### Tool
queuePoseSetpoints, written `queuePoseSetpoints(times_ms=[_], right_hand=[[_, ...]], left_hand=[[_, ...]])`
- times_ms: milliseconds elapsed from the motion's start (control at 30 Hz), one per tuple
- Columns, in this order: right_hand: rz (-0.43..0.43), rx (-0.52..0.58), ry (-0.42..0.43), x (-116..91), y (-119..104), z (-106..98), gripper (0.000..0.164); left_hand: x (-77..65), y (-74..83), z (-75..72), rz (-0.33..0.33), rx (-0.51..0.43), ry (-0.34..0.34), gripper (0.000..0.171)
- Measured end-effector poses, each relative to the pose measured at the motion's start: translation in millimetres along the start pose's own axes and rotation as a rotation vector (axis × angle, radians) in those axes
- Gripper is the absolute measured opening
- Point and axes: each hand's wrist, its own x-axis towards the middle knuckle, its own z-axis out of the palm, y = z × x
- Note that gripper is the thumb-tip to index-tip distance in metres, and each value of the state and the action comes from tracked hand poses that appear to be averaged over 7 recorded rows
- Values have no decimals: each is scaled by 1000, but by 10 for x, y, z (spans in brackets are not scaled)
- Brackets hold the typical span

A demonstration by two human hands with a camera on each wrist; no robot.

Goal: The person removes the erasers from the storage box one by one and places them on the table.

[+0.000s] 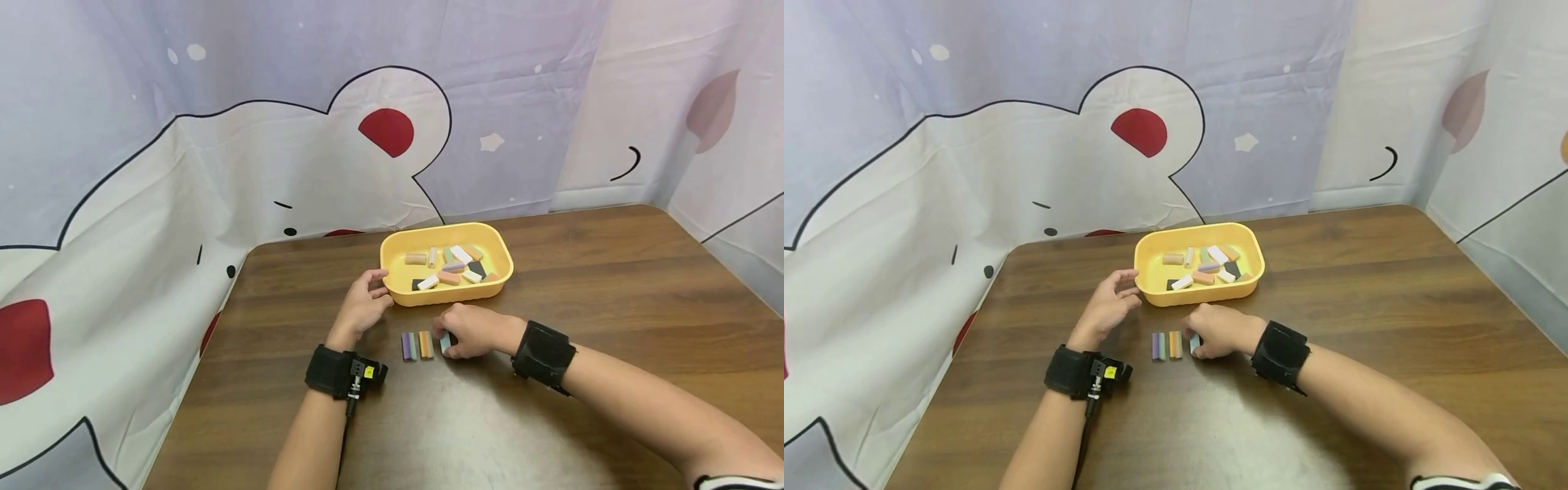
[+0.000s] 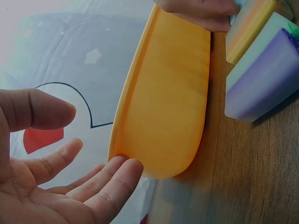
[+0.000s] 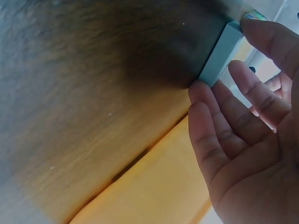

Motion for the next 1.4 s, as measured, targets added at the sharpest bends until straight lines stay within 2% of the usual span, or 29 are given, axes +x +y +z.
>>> queuePoseSetpoints(times_ms=[233,367,533,633,733,833,967,1067,1267,1400], right_hand=[[27,-13,-34,10,-24,-30,22],[-12,-19,-10,5,-28,-52,19],[-141,14,164,27,-12,-166,3],[-171,4,280,62,2,-286,8],[-134,-18,350,112,27,-433,10],[-67,-34,378,176,72,-598,10],[9,-45,377,309,164,-815,8],[60,-50,345,432,258,-917,6],[118,-69,228,672,481,-937,18],[199,-91,145,748,640,-928,26]], left_hand=[[-3,-12,-3,7,-6,1,50],[-15,-5,-1,7,-6,4,50],[-22,9,0,19,-7,4,49],[-23,17,-5,20,-4,10,49],[-23,18,-6,14,4,16,49],[-23,12,-3,4,7,16,49],[-14,4,-3,6,1,12,50],[-16,-20,-2,16,3,10,50],[-68,-94,-8,10,16,26,48],[-65,-105,20,23,14,18,49]])
